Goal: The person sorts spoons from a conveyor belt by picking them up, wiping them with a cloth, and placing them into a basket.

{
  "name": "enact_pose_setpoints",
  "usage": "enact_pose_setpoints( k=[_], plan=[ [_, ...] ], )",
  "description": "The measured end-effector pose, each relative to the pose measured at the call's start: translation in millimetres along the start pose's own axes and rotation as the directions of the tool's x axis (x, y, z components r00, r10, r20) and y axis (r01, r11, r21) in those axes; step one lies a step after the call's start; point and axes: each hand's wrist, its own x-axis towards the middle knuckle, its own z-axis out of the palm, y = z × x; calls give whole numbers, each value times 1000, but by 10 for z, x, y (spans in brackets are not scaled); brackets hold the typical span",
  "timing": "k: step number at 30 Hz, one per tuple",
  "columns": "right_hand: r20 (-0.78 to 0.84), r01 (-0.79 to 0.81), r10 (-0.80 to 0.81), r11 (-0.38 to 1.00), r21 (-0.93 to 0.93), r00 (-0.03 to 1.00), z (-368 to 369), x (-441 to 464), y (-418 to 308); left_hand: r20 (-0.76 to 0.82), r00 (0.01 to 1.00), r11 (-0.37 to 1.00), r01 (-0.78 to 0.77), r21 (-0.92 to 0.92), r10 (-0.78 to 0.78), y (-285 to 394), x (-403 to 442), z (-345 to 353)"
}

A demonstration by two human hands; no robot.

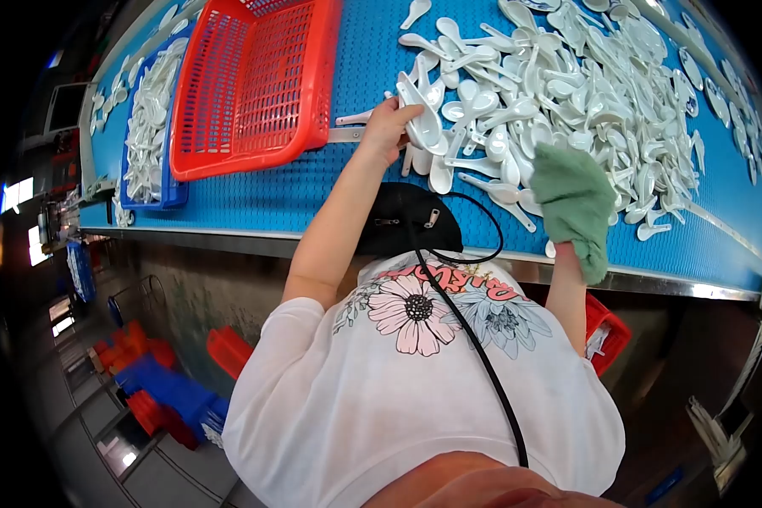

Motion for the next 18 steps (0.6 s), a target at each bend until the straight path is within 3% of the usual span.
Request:
enact_pose_setpoints(
  k=[3, 5, 7, 8, 9, 10, 13, 15, 17, 18],
  plan=[
    [148, -71, 75, 997, -31, 986, 150, 41, 219, 5, 1000, 997, -19, -71, 20, 39, -263, 124],
    [268, -87, 99, 995, -55, 958, 179, 65, 372, 113, 987, 992, -106, -65, 112, 12, -466, 251],
    [316, -81, 97, 995, -65, 944, 289, 63, 427, 143, 985, 991, -79, -106, 94, -20, -586, 325],
    [402, 289, -55, 784, -550, 914, 433, 77, 420, 207, 974, 976, -49, -213, 94, -49, -612, 339],
    [546, 557, -119, 249, -792, 829, 615, 73, 413, 269, 958, 949, -14, -315, 103, -66, -642, 347],
    [284, 215, -68, 824, -525, 956, 806, 36, 435, 304, 949, 948, 22, -317, 79, -40, -707, 343],
    [326, 175, 39, 781, -600, 945, 802, -51, 309, 410, 911, 921, 134, -366, 30, -135, -730, 298],
    [261, 170, -40, 851, -496, 964, 777, -125, 309, 437, 898, 918, 134, -374, 48, -202, -743, 309],
    [-40, -190, 197, 842, -506, 980, 825, -195, 164, 421, 904, 876, 144, -461, 73, -247, -747, 319],
    [-45, -193, 197, 840, -507, 979, 800, -187, 184, 430, 901, 865, 167, -473, 61, -219, -758, 313]
  ],
)
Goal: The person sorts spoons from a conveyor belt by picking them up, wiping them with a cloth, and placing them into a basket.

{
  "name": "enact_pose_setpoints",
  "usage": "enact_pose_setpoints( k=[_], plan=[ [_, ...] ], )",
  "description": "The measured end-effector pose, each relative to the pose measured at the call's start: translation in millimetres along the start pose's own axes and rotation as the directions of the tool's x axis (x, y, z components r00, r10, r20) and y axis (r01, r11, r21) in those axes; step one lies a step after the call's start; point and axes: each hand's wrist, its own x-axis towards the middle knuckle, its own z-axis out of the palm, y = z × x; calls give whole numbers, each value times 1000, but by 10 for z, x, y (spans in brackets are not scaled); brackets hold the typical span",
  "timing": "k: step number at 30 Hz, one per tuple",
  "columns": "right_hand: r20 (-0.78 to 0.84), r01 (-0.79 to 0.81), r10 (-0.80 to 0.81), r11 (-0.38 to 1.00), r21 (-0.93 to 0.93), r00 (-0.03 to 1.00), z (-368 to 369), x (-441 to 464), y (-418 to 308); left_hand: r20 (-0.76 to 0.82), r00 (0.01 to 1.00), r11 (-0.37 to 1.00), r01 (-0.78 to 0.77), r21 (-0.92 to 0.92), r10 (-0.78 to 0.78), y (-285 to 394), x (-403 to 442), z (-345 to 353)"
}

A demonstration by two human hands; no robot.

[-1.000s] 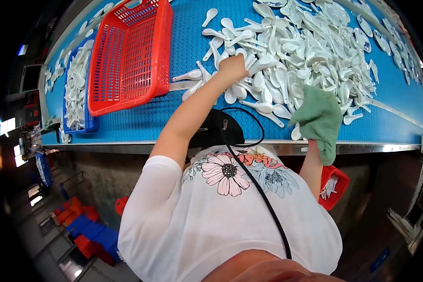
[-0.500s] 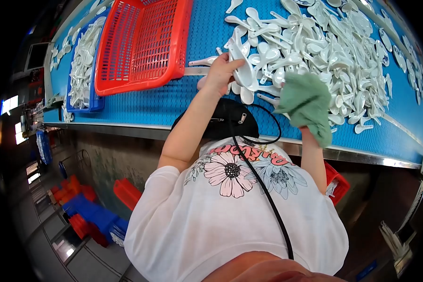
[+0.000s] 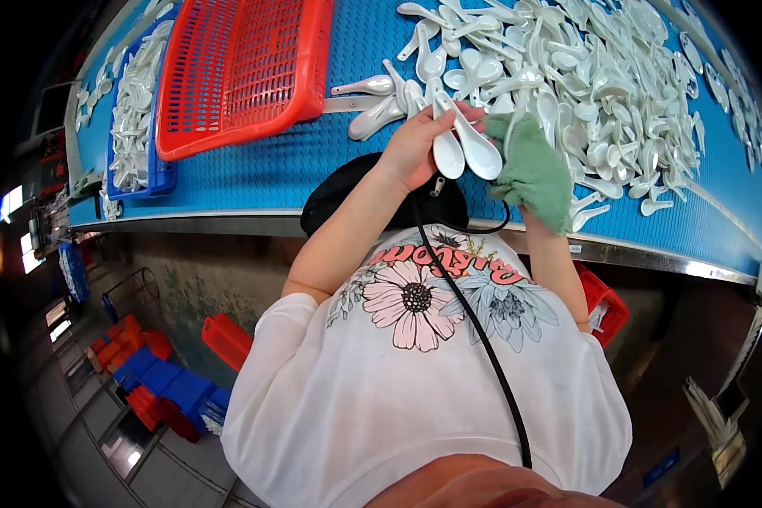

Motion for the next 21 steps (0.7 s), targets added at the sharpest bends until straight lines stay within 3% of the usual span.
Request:
enact_pose_setpoints(
  k=[2, 6, 7, 8, 9, 10, 11, 12, 13, 15, 16, 17, 18, 19, 20, 21],
  plan=[
    [-146, 69, 10, 850, 522, 989, -24, 56, 117, -4, 1000, 999, 12, -50, -13, 29, -13, -8],
    [39, -66, 54, 797, 600, 998, -232, -39, 193, -6, 1000, 997, -11, -78, 11, 19, -6, -6],
    [9, 53, -53, 998, 30, 999, -165, -125, 99, -7, 999, 997, -42, -61, 42, -10, 12, 2],
    [46, 156, -157, 820, -550, 987, -110, -169, 47, -38, 999, 1000, -26, 12, 27, -67, 22, 29],
    [47, 159, -160, 820, -551, 986, -86, -138, 99, -70, 997, 996, -11, 85, 17, -142, 22, 66],
    [242, 446, -420, 502, -741, 875, -66, -76, 196, -35, 999, 981, 4, 192, 3, -216, 9, 93],
    [487, 621, -557, 68, -780, 673, -29, -34, 250, -78, 995, 922, -23, 387, 58, -271, 0, 124],
    [470, 646, -520, 228, -729, 713, 48, -37, 153, -72, 993, 901, -56, 431, 96, -264, -10, 125],
    [474, 651, -521, 227, -725, 710, 48, -51, 170, -68, 989, 878, -85, 471, 132, -254, -21, 124],
    [312, 490, -383, 590, -641, 870, 12, -63, 221, -94, 982, 885, -105, 453, 165, -130, -45, 119],
    [314, 491, -382, 593, -638, 869, 1, -56, 218, -118, 975, 893, -121, 433, 189, -49, -61, 101],
    [345, 509, -378, 556, -657, 859, -14, -44, 210, -148, 938, 872, -222, 437, 313, 59, -34, 37],
    [376, 526, -373, 519, -673, 848, -33, -38, 198, -169, 899, 829, -282, 484, 405, 308, -74, 21],
    [377, 528, -373, 522, -670, 848, -56, -57, 179, -243, 788, 691, -293, 661, 566, 602, -162, 45],
    [283, 435, -331, 695, -572, 900, -79, -88, 150, -179, 725, 654, -448, 610, 665, 892, -221, -4],
    [197, 329, -267, 835, -442, 943, -101, -102, 119, -241, 601, 575, -458, 678, 762, 1172, -274, -115]
  ],
)
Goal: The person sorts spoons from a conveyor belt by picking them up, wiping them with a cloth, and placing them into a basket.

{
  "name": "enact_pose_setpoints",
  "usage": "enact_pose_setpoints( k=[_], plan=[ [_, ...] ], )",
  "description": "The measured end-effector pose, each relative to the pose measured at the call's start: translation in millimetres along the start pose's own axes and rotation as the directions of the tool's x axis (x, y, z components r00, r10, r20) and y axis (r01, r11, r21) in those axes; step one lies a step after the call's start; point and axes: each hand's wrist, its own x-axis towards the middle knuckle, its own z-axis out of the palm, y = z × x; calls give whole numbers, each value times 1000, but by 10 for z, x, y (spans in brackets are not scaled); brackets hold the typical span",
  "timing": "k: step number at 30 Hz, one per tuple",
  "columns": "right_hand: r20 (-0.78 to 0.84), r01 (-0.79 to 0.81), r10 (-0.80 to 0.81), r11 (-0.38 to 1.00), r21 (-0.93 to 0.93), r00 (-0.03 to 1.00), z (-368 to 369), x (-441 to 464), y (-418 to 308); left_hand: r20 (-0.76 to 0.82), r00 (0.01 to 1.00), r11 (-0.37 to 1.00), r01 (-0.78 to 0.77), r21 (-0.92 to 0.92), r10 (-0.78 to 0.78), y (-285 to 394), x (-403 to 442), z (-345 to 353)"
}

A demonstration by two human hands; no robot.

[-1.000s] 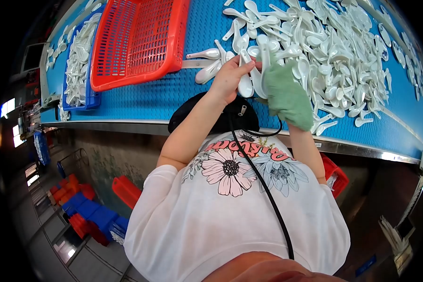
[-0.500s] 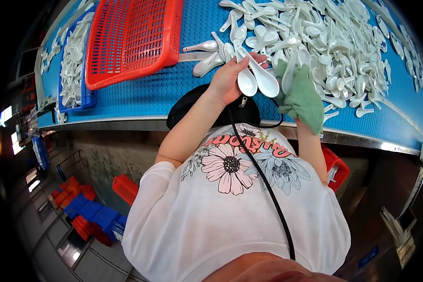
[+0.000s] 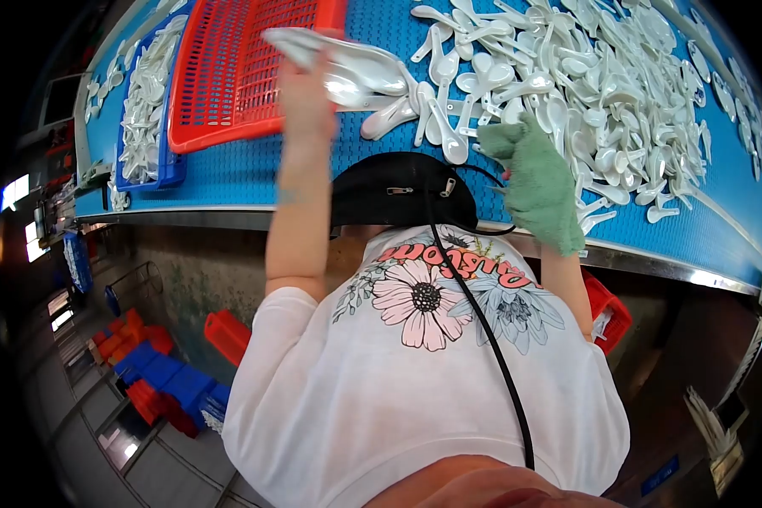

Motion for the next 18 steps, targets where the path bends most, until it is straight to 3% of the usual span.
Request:
enact_pose_setpoints(
  k=[2, 4, 5, 6, 7, 8, 9, 10, 11, 12, 13, 14, 16, 17, 18],
  plan=[
    [-43, 59, -61, 997, -48, 997, -77, -8, 101, -123, 979, 987, -160, 16, 161, 144, 438, -415],
    [-57, -160, 208, 878, 452, 977, -144, -75, 398, -94, 974, 973, -194, 125, 206, 63, 878, -928],
    [-53, -161, 206, 877, 453, 977, -151, -66, 387, -146, 924, 878, -272, 395, 352, -42, 972, -1063],
    [-57, -137, 156, 958, 251, 986, -166, -47, 363, -152, 854, 710, -301, 637, 498, -103, 1013, -1125],
    [-53, -105, 107, 994, 38, 993, -177, -31, 347, -152, 854, 709, -301, 637, 498, -17, 898, -1005],
    [-53, -108, 110, 993, 41, 993, -178, 16, 358, -61, 702, 426, -358, 831, 710, 28, 729, -860],
    [23, 195, -203, 891, -411, 979, -175, 95, 387, 96, 524, 97, -329, 939, 846, 48, 537, -675],
    [231, 446, -428, 515, -732, 874, -181, 159, 410, 136, 621, 214, -455, 864, 772, -36, 356, -506],
    [235, 448, -426, 513, -732, 874, -144, 203, 437, 192, 696, 340, -549, 764, 691, -176, 205, -344],
    [255, 483, -458, 496, -721, 852, -55, 243, 472, 370, 705, 289, -627, 723, 605, -399, 120, -236],
    [275, 519, -490, 478, -709, 827, 40, 281, 509, 486, 806, 335, -586, 738, 340, -545, -25, -115],
    [278, 524, -494, 476, -707, 824, 131, 312, 544, 571, 800, 261, -600, 756, 186, -759, -100, -18],
    [339, 547, -471, 424, -722, 814, 342, 391, 650, 562, 827, 137, -553, 822, -32, -1143, -208, 92],
    [235, 522, -518, 524, -673, 823, 488, 481, 789, 493, 856, 68, -489, 870, -152, -1180, -238, 145],
    [244, 538, -530, 520, -663, 813, 546, 529, 700, 404, 875, -11, -422, 907, -265, -1196, -251, 164]
  ],
)
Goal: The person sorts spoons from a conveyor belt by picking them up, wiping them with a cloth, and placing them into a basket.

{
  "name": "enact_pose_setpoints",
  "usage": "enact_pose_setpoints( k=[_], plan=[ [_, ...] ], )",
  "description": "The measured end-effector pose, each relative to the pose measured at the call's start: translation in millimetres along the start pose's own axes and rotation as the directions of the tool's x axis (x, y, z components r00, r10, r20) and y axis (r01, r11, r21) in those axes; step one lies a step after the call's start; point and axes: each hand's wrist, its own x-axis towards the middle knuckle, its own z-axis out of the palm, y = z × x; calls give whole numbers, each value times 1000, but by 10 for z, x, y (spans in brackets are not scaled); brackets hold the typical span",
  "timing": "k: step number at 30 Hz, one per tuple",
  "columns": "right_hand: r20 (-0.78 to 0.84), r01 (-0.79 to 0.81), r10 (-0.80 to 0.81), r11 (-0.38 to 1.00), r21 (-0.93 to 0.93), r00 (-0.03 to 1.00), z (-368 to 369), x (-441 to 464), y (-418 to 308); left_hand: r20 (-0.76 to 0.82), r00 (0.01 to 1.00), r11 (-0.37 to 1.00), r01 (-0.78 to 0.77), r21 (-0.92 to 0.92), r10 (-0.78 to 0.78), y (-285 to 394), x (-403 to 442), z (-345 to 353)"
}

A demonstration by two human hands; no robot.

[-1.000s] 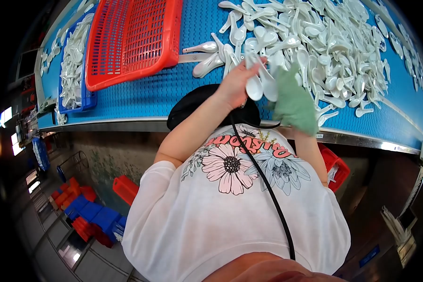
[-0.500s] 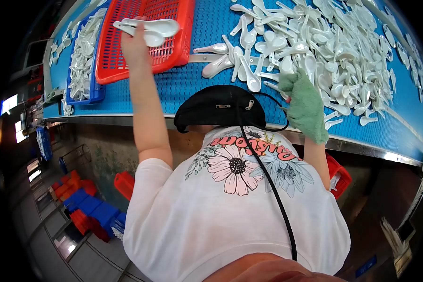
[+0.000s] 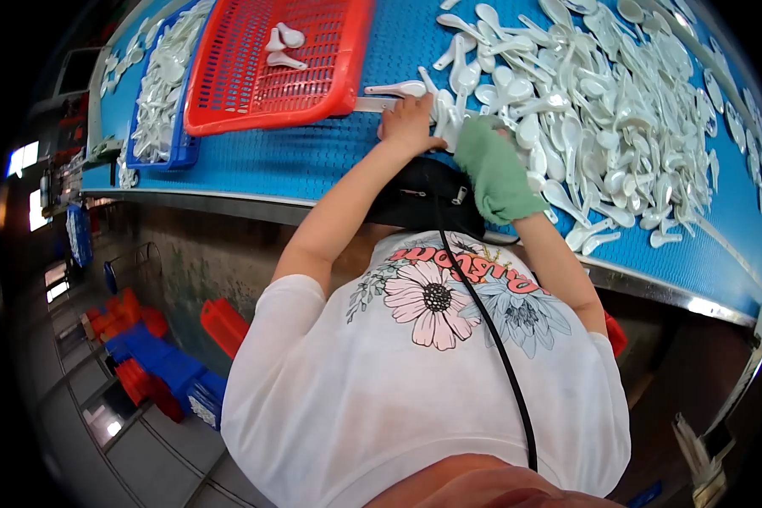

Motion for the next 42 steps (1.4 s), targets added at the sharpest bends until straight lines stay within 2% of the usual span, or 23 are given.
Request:
enact_pose_setpoints(
  k=[1, 2, 3, 8, 10, 12, 14, 15, 16, 17, 18, 19, 24, 28, 29, 31, 32, 33, 34, 35, 37, 40, 42],
  plan=[
    [151, -311, 292, 942, 128, 945, -41, 113, -83, -22, 1000, 1000, -16, -18, 16, -32, 21, 6],
    [334, -598, 520, 777, 198, 786, -54, 202, -151, 10, 1000, 999, -26, -35, 26, -57, 46, -6],
    [224, -561, 516, 782, 270, 827, -5, 205, -146, 22, 999, 998, -43, -42, 44, -96, 73, 28],
    [178, -454, 418, 827, 330, 891, 202, 63, 131, 0, 1000, 994, -28, -101, 28, -252, 72, 168],
    [125, -327, 311, 774, 542, 942, 179, 100, 208, -11, 1000, 996, -3, -94, 2, -265, 46, 214],
    [129, -290, 261, 816, 500, 957, 153, 33, 298, -115, 993, 999, -42, -26, 38, -251, 6, 274],
    [49, -228, 222, 944, 240, 974, 120, -163, 493, -148, 986, 997, -67, 33, 72, -221, 4, 325],
    [4, -148, 150, 979, -139, 989, -175, -31, 305, -169, 984, 995, -33, 96, 49, -188, 10, 307],
    [11, -170, 174, 974, -151, 985, -161, -154, 378, -195, 980, 988, 1, 157, 30, -163, 26, 307],
    [79, -397, 441, 697, 598, 894, -104, -286, 514, -198, 980, 985, 6, 175, 30, -166, 60, 330],
    [305, -331, 551, -55, 942, 777, -137, -323, 546, -193, 980, 986, -12, 169, 45, -175, 89, 329],
    [391, -240, 595, -320, 917, 702, -170, -352, 570, -158, 987, 989, 17, 147, 7, -184, 111, 316],
    [442, -188, 627, -429, 883, 642, -308, -547, 509, -114, 991, 985, 80, 151, -63, -93, 145, 294],
    [490, -209, 608, -474, 855, 624, -296, -738, 446, -125, 992, 996, 4, 87, 6, -293, 170, 132],
    [501, -218, 602, -481, 849, 622, -288, -775, 434, -33, 996, 956, 74, -284, -86, -317, 159, 71],
    [522, -236, 588, -494, 837, 618, -282, -832, 424, 244, 960, 504, 280, -817, -139, -279, 104, -165],
    [532, -245, 582, -501, 830, 615, -287, -857, 423, 244, 960, 505, 281, -816, -138, -247, 45, -262],
    [540, -254, 576, -504, 826, 614, -292, -871, 431, 318, 948, 157, 319, -935, -28, -214, -28, -340],
    [547, -266, 568, -504, 822, 615, -303, -878, 432, 344, 933, -211, 358, -909, 103, -179, -94, -402],
    [553, -275, 561, -504, 819, 616, -321, -886, 436, 346, 932, -215, 361, -908, 104, -130, -148, -447],
    [556, -289, 552, -498, 818, 621, -350, -859, 412, 237, 909, -458, 382, -803, 343, -6, -246, -493],
    [473, -317, 609, -353, 880, 637, -507, -679, 244, 193, 853, -554, 470, -687, 484, 149, -318, -526],
    [468, -278, 594, -386, 880, 654, -590, -504, 123, 160, 829, -573, 497, -652, 536, 231, -361, -526]
  ],
)
